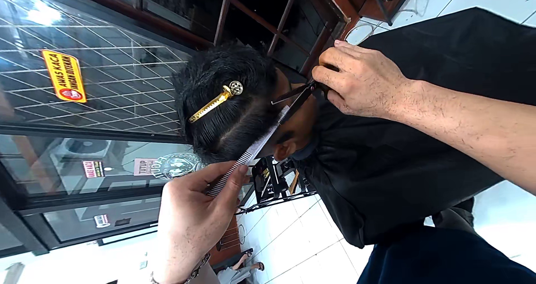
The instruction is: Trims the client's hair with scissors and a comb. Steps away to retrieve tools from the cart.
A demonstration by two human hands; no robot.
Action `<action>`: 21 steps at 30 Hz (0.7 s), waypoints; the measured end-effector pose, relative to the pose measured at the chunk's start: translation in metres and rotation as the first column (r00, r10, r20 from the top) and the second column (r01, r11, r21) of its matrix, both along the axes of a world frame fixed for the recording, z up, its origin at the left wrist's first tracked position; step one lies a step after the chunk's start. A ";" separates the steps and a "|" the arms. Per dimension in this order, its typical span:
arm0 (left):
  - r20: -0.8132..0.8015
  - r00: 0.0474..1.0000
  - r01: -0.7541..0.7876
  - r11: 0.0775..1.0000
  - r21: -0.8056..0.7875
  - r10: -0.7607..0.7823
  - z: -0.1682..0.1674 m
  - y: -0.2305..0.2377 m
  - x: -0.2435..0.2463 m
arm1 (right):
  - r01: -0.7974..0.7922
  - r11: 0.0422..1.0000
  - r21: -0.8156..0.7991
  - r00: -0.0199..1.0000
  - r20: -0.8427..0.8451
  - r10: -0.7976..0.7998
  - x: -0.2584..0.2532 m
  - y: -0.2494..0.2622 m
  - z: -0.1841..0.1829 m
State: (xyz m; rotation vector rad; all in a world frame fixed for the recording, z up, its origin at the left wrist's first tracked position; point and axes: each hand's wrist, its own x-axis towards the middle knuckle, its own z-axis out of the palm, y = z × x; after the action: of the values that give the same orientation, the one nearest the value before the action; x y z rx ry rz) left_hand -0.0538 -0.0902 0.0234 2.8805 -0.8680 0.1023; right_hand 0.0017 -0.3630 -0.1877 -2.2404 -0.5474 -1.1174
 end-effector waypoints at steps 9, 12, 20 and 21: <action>-0.017 0.998 -0.052 0.998 0.027 0.052 -0.001 0.010 -0.005 | -0.005 1.000 -0.003 0.998 -0.055 0.005 0.000 -0.001 -0.008; 0.016 0.999 -0.051 0.999 -0.002 0.051 0.000 0.010 -0.006 | -0.003 1.000 -0.002 0.998 -0.067 0.003 0.000 0.000 -0.008; 0.032 0.999 -0.013 0.999 -0.045 0.015 0.002 0.008 -0.005 | -0.030 0.999 -0.031 0.999 -0.030 0.029 0.007 0.006 -0.009; 0.034 0.999 -0.008 0.999 -0.050 0.010 0.003 0.008 -0.005 | -0.035 0.999 -0.031 0.999 -0.031 0.034 0.008 0.006 -0.007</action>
State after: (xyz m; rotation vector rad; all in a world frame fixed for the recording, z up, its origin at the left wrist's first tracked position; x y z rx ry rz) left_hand -0.0583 -0.0825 0.0261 2.8449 -0.8463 0.1713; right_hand 0.0099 -0.3567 -0.1944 -2.2623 -0.5928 -1.0626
